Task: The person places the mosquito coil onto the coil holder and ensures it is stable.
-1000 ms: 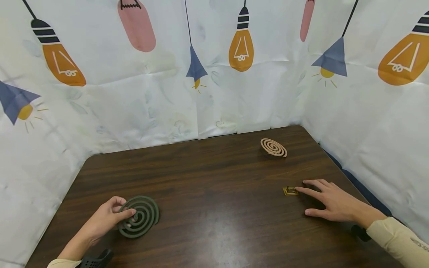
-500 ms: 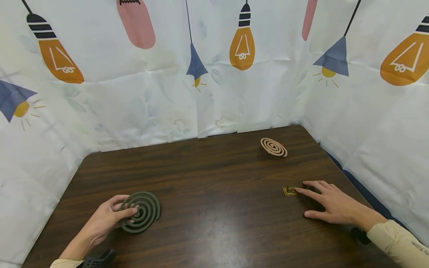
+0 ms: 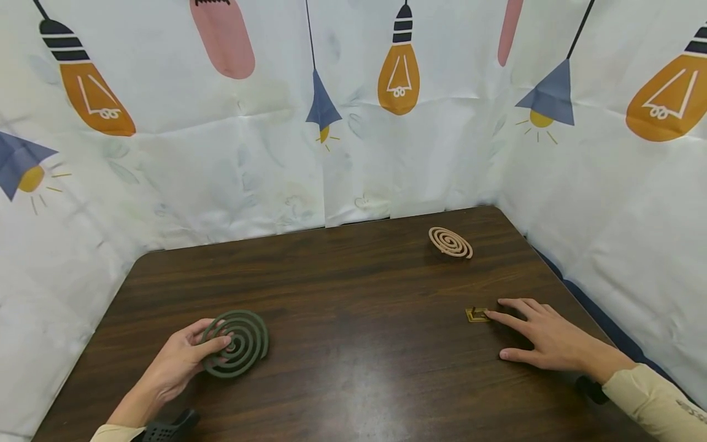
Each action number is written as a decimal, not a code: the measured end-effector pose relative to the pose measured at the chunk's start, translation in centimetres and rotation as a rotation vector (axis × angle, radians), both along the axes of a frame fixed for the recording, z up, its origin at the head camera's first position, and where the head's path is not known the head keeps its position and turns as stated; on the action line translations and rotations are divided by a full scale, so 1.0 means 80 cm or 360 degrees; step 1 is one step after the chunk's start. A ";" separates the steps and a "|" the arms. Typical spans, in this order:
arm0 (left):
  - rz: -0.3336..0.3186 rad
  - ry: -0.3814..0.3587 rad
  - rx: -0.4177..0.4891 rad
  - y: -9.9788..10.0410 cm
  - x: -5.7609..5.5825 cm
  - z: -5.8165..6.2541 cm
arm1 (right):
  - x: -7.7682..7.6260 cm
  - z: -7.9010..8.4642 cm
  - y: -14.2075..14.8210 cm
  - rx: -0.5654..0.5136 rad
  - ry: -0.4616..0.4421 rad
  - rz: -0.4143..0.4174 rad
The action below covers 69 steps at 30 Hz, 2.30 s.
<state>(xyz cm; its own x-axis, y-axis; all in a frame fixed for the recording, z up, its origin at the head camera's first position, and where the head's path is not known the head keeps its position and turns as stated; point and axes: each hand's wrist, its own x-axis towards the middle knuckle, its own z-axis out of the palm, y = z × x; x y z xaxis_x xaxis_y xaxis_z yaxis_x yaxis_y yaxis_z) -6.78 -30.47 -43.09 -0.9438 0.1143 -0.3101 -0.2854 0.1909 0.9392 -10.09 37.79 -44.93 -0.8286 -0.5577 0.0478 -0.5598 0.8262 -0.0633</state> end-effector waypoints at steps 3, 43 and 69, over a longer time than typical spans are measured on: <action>-0.0002 -0.0001 -0.0019 0.005 -0.002 0.000 | 0.000 0.000 0.000 0.0004 -0.0011 -0.0011; -0.0118 -0.0094 0.0236 0.071 -0.053 -0.015 | -0.002 -0.001 0.000 0.0011 -0.0043 -0.0016; -0.0169 -0.0085 0.0215 0.119 -0.072 -0.019 | -0.003 0.002 0.000 0.0015 -0.0051 -0.0006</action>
